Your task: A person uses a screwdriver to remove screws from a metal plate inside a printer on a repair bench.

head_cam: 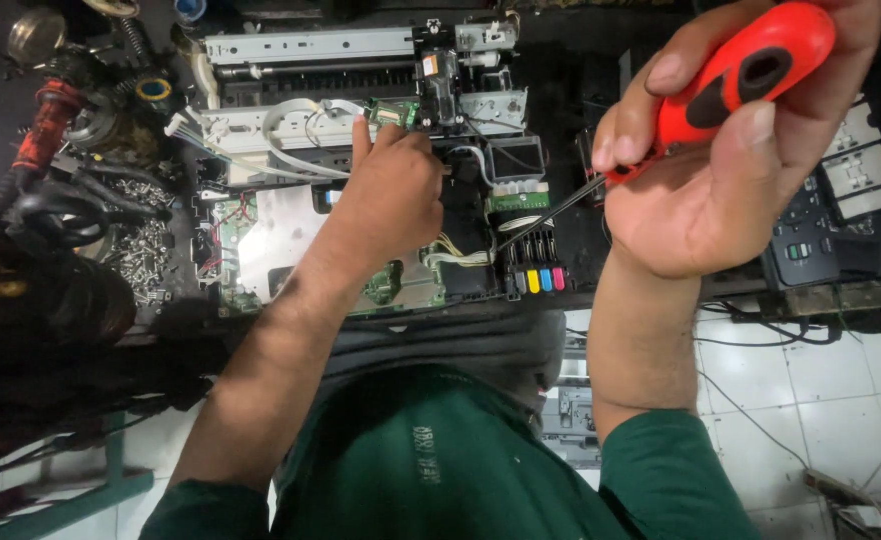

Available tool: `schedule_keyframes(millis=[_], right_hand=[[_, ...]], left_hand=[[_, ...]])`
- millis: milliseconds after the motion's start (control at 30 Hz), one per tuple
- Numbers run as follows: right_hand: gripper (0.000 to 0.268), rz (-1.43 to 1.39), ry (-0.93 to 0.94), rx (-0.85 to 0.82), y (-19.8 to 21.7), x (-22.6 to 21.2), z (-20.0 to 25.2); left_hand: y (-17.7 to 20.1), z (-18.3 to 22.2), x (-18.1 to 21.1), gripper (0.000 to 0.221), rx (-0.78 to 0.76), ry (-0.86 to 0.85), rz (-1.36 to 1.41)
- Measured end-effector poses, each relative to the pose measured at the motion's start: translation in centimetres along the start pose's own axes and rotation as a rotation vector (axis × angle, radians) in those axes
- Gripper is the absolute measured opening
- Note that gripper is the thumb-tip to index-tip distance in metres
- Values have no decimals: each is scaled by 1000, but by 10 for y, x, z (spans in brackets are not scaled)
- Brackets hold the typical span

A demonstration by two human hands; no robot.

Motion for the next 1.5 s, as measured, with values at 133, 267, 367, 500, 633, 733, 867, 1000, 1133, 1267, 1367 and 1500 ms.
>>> schedule_keyframes(millis=[133, 267, 367, 500, 633, 733, 867, 1000, 1133, 1267, 1367, 1500], right_hand=[[35, -8, -6, 11, 3, 0, 2], [36, -13, -4, 23, 4, -2, 3], [37, -15, -3, 32, 7, -4, 4], [37, -14, -1, 45, 10, -6, 6], [38, -19, -6, 53, 14, -7, 8], [39, -27, -13, 54, 15, -8, 9], [40, -37, -13, 51, 13, -8, 9], [40, -38, -23, 58, 20, -8, 10], [41, -42, -34, 65, 26, -8, 13], [42, -45, -47, 78, 31, -12, 22], [43, -56, -52, 76, 40, -12, 20], [41, 25, 22, 19, 43, -28, 22]], left_hand=[[-1, 1, 3, 25, -22, 29, -65], [-3, -1, 2, 24, -5, 60, -78], [-4, 2, 5, 29, 66, 57, -115], [-12, 3, 4, 24, 130, 32, -134], [10, 5, 12, 38, 198, 42, -76], [19, -2, 9, 45, 204, 85, -37], [11, -12, 6, 35, 277, 28, -18], [6, -15, 6, 37, 235, 16, -28], [16, -9, 4, 34, 174, 70, 42], [21, -7, -9, 17, 238, 61, -110], [16, -8, -13, 8, 88, 186, -91], [6, -17, -16, 19, -26, 223, -151]])
Point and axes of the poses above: each hand's wrist, its own z-axis away from the middle knuckle, its own y-axis out of the back of the hand, x = y × z, the point moved 9 cm from there along -z, towards the middle knuckle, and after that the axes turned 3 degrees about -y, right-handed, at the moved point
